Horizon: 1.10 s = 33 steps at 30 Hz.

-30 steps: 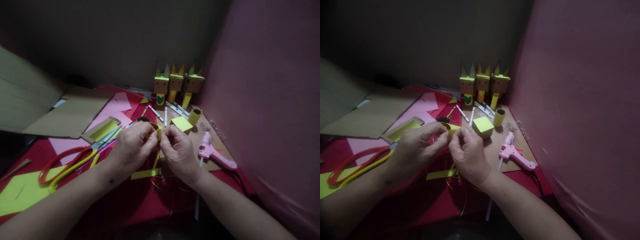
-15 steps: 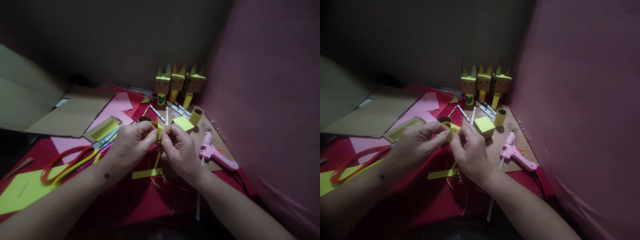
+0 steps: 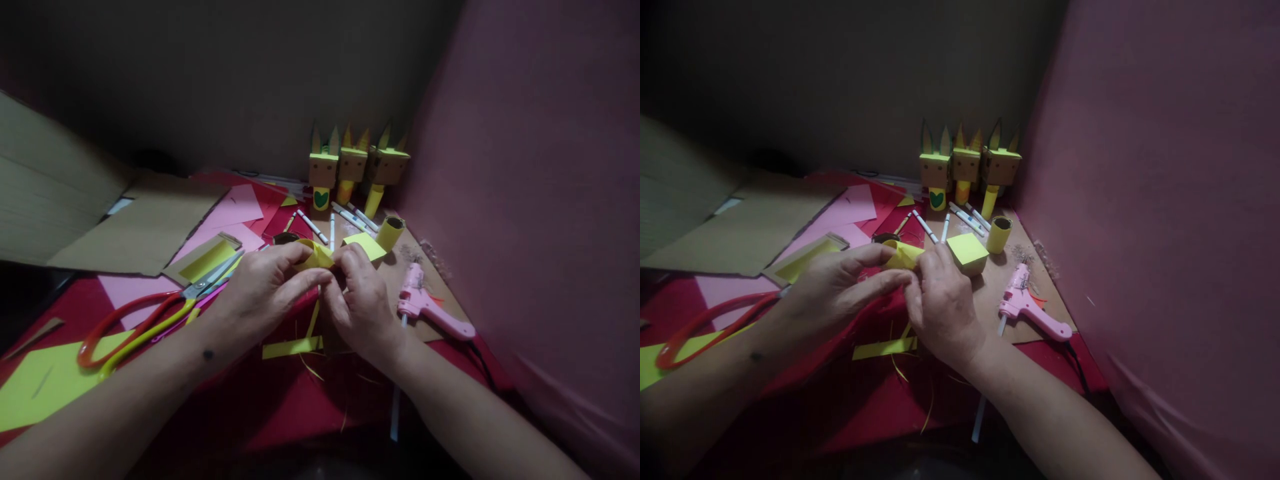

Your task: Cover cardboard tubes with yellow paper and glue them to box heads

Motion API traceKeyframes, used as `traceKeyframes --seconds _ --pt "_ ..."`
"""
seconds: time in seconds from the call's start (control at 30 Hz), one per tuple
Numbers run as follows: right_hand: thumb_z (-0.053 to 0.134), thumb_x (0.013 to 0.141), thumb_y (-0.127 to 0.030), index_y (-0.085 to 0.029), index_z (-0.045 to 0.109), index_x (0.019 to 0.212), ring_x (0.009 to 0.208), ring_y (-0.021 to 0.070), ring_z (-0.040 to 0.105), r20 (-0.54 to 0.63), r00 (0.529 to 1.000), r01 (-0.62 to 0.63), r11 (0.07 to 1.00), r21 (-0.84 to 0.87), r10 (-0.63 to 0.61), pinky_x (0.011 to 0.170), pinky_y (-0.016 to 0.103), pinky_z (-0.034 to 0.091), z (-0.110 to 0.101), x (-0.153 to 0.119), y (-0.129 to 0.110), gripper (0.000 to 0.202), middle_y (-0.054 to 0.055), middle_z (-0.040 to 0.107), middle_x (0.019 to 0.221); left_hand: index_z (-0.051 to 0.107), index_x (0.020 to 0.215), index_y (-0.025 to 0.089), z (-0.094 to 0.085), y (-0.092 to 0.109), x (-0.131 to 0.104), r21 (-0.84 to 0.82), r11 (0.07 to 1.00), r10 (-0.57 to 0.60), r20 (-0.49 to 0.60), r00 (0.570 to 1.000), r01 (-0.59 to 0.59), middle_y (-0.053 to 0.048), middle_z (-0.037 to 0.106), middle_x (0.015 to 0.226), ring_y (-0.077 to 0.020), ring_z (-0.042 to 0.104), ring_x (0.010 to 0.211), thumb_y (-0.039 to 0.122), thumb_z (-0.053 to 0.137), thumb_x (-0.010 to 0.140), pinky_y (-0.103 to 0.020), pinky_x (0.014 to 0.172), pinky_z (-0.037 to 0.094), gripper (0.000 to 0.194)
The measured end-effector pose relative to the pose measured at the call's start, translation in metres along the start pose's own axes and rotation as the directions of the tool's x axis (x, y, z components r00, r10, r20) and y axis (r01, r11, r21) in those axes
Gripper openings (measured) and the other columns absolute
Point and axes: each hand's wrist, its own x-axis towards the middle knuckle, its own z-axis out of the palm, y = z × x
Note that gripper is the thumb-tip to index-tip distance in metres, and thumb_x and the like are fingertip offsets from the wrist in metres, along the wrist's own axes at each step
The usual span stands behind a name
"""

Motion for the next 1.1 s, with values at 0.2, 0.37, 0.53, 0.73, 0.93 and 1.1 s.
traceKeyframes --seconds 0.2,0.37,0.53,0.73,0.93,1.1 --pt "0.044 0.090 -0.017 -0.024 0.036 0.078 0.069 0.0157 0.046 0.079 0.997 0.013 1.000 0.028 -0.015 0.063 0.032 0.043 -0.004 0.002 -0.001 0.016 0.002 0.046 0.076 0.057 0.065 0.022 -0.005 -0.005 0.004 0.088 0.990 0.103 0.028 0.994 -0.106 0.003 0.052 0.053 -0.0125 0.045 0.050 0.029 0.053 0.087 -0.027 0.051 0.035 0.023" --pt "0.050 0.090 -0.022 -0.021 0.046 0.079 0.059 0.0109 0.049 0.337 0.925 -0.275 0.919 0.283 0.173 0.053 0.025 0.041 -0.014 0.006 0.004 0.012 -0.002 0.051 0.070 0.047 0.061 0.022 -0.011 -0.008 0.006 0.058 0.995 0.073 0.121 0.990 -0.080 0.004 0.044 0.054 -0.0119 0.040 0.049 0.030 0.050 0.088 -0.026 0.047 0.031 0.028" --pt "0.051 0.089 -0.021 -0.020 0.050 0.082 0.052 0.0106 0.057 0.555 0.798 -0.559 0.636 0.533 0.236 0.050 0.025 0.047 -0.021 0.012 0.006 0.007 -0.004 0.056 0.063 0.056 0.067 0.021 -0.012 -0.006 0.008 -0.147 0.984 -0.060 0.270 0.961 0.102 0.004 0.054 0.059 -0.0116 0.050 0.054 0.033 0.058 0.084 -0.023 0.049 0.040 0.021" --pt "0.055 0.085 -0.019 -0.020 0.053 0.082 0.047 0.0095 0.054 0.576 0.774 -0.601 0.589 0.540 0.262 0.046 0.024 0.046 -0.021 0.014 0.004 0.005 -0.005 0.058 0.059 0.062 0.066 0.020 -0.013 -0.002 0.009 -0.389 0.872 -0.149 0.367 0.918 0.297 0.002 0.066 0.062 -0.0122 0.061 0.055 0.023 0.070 0.069 -0.022 0.051 0.048 0.009" --pt "0.056 0.088 -0.027 -0.021 0.050 0.077 0.048 0.0105 0.055 0.538 0.792 -0.582 0.622 0.525 0.287 0.047 0.025 0.046 -0.019 0.010 0.008 0.013 -0.005 0.057 0.058 0.062 0.068 0.020 -0.017 -0.004 0.012 -0.302 0.913 -0.155 0.365 0.918 0.274 0.002 0.065 0.062 -0.0131 0.060 0.056 0.024 0.068 0.068 -0.023 0.052 0.048 0.007" --pt "0.063 0.081 -0.023 -0.020 0.053 0.076 0.061 0.0108 0.053 0.302 0.930 -0.300 0.909 0.289 0.211 0.053 0.025 0.042 -0.017 0.006 0.005 0.012 -0.002 0.057 0.071 0.064 0.074 0.019 -0.014 -0.005 0.012 -0.397 0.837 -0.245 0.340 0.908 0.375 -0.002 0.069 0.071 -0.0159 0.064 0.064 0.024 0.069 0.069 -0.027 0.058 0.052 0.009"
